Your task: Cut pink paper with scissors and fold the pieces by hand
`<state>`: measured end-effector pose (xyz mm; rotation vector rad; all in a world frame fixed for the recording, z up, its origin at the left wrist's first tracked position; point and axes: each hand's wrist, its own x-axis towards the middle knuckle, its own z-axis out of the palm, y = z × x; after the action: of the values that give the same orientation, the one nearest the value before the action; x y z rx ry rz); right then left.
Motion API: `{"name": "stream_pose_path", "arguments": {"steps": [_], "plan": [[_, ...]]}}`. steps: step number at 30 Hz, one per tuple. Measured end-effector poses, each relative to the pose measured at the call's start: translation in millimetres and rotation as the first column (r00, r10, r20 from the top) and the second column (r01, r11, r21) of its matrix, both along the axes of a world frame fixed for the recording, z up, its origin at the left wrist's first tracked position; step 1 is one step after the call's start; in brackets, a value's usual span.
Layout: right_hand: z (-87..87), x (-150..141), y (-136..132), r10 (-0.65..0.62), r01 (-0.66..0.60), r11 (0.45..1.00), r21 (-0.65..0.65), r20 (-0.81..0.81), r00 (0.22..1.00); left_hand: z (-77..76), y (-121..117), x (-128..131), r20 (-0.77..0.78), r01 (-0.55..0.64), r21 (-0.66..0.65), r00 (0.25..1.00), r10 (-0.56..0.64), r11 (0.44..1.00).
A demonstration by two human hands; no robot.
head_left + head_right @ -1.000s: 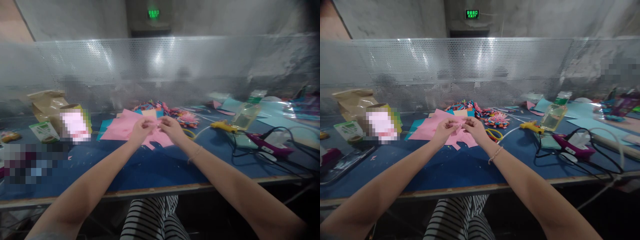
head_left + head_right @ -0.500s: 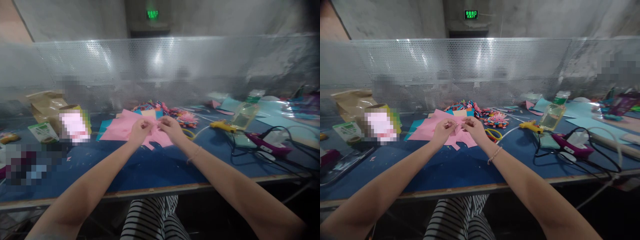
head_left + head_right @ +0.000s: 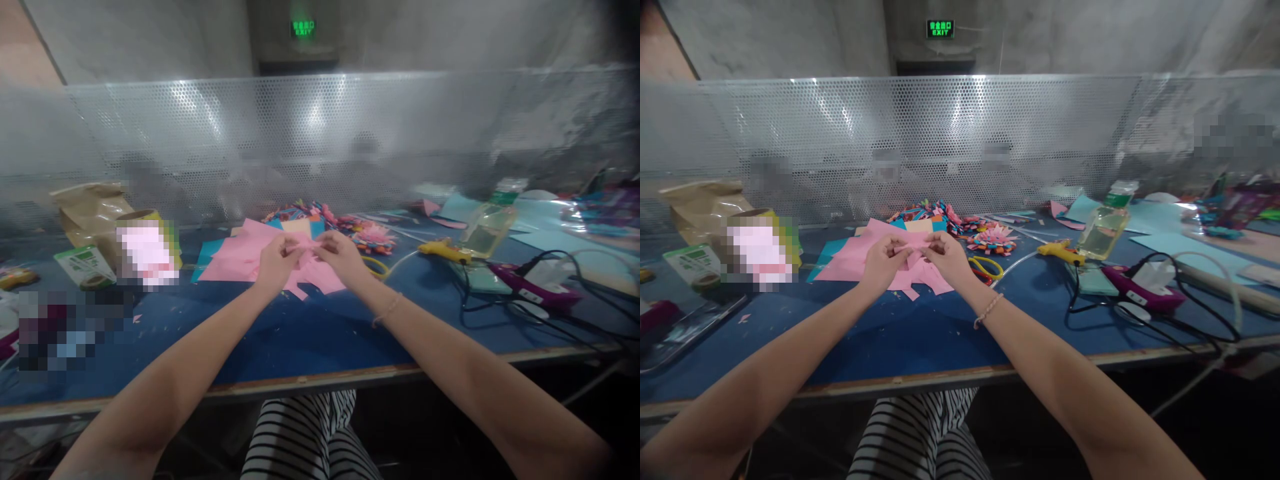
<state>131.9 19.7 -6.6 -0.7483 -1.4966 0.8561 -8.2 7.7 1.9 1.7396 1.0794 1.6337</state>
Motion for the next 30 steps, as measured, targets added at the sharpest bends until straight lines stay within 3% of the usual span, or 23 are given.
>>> {"name": "stream_pose_path", "arguments": {"steps": [5,16,26,30], "plan": [[1.3,0,-1,-0.020,0.020,1.000,0.001,-0.006,1.000,-0.2,2,-1,-0.076,-0.050,0.017,0.996,0.051,0.999],[0.9,0,0,-0.027,0.027,1.000,0.013,-0.055,0.998,-1.4,1,-2,-0.105,-0.018,0.046,0.994,0.023,0.999],[-4.2,3,8,0.104,-0.182,0.959,-0.218,-0.325,0.940,-2.7,5,-2,-0.091,0.010,0.030,0.996,-0.007,0.999],[-3.1,3,8,0.082,-0.172,0.954,-0.246,-0.336,0.938,-2.8,6,-2,-0.099,0.005,0.023,0.995,-0.002,1.000]]}}
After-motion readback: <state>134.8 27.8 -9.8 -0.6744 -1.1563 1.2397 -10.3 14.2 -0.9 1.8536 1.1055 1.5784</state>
